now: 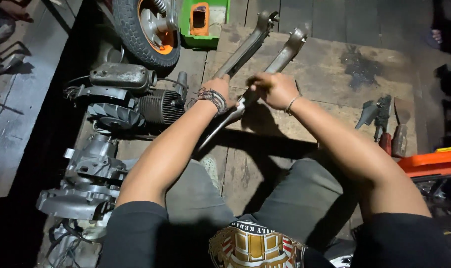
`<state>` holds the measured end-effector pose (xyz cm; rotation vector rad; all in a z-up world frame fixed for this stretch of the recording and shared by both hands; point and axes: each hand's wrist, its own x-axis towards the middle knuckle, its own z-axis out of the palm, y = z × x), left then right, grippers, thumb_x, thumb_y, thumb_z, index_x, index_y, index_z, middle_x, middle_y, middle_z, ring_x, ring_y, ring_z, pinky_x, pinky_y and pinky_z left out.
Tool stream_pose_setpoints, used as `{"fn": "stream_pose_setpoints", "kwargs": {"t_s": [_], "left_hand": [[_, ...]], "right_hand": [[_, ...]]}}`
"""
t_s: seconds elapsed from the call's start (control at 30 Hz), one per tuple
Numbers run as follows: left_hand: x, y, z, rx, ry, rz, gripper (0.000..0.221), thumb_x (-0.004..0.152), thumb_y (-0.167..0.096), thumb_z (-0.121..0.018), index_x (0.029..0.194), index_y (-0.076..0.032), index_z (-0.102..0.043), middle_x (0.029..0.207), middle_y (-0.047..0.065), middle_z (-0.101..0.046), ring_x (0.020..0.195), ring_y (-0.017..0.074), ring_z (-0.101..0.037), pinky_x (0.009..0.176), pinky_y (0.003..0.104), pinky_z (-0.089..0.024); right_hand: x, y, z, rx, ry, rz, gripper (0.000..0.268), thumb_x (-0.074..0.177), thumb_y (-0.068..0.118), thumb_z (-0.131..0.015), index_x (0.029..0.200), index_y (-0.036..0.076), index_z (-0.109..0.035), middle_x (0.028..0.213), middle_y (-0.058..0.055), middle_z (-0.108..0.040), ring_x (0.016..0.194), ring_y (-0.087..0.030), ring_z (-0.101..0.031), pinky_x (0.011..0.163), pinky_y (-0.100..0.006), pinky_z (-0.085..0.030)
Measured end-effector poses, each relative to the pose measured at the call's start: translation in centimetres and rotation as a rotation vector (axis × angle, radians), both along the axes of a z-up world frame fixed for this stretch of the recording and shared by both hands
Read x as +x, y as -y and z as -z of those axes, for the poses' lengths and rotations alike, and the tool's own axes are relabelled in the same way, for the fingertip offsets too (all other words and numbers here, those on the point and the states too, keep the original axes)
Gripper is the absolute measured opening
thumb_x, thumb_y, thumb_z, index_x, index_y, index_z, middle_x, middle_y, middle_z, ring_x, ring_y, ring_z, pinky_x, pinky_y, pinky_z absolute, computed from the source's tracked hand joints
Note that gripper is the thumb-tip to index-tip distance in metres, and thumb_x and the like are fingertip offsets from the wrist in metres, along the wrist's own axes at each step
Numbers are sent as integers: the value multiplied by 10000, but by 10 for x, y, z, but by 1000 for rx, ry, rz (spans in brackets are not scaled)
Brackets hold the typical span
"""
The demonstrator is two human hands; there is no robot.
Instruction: The person is using a small brush to clean or polish a metal motorcycle fork leg.
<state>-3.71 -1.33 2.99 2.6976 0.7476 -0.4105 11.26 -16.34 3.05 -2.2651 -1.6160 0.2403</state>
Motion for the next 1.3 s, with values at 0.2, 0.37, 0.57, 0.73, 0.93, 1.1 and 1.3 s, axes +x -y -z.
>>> {"fn": "stream_pose_setpoints", "kwargs": {"t_s": [0.2, 0.37, 0.57, 0.73, 0.93, 1.1, 1.3], "left_hand": [[9, -4, 18, 47, -13, -2, 687, 827, -460, -786, 1298, -43, -509, 1127, 210, -711, 1088, 393, -706, 882, 542, -600], [9, -2, 16, 105, -18, 19, 641, 837, -416, -805, 1265, -36, -516, 1113, 229, -692, 1042, 386, -720, 853, 543, -608], [12, -1, 21, 118, -11, 22, 672, 810, -415, -835, 1252, -22, -517, 1125, 255, -650, 1044, 410, -707, 844, 566, -606], [17, -6, 38, 126, 7, 14, 691, 790, -421, -854, 1246, -31, -511, 1144, 238, -615, 1057, 422, -696, 863, 578, -591], [15, -4, 37, 119, 13, 13, 702, 775, -405, -867, 1249, -30, -510, 1148, 236, -589, 1066, 428, -687, 878, 588, -582], [13, -1, 32, 111, -4, 12, 700, 793, -403, -858, 1267, -36, -497, 1173, 225, -578, 1092, 425, -677, 890, 584, -579], [20, -6, 43, 125, -16, 0, 705, 812, -407, -820, 1319, -47, -490, 1144, 224, -586, 1079, 421, -678, 867, 577, -582]], "right_hand": [[23, 5, 37, -69, -202, 42, 406, 855, 324, -721, 1239, 193, -735, 1094, -135, -763, 1062, -409, -697, 943, -530, -561], [16, 9, 10, 119, -95, -144, 164, 946, 298, -665, 995, 144, -692, 945, -161, -731, 949, -450, -697, 806, -561, -565], [55, -2, 75, -184, 147, 15, 297, 848, 421, -690, 957, 149, -742, 855, -127, -765, 900, -411, -740, 797, -568, -580], [33, 9, 30, 43, -61, -48, 233, 957, 374, -615, 1084, 196, -695, 972, -128, -750, 982, -422, -700, 822, -542, -569], [64, 1, 47, -80, 49, 123, 243, 949, 383, -606, 1006, 218, -775, 925, -160, -758, 913, -464, -710, 820, -560, -582], [45, 5, 33, 46, -140, -24, 285, 997, 296, -569, 1214, 188, -718, 1057, -206, -728, 1024, -491, -663, 878, -610, -543], [50, -2, 62, -214, 273, 133, 318, 818, 429, -683, 801, 129, -788, 752, -151, -750, 779, -398, -759, 686, -492, -609]]}}
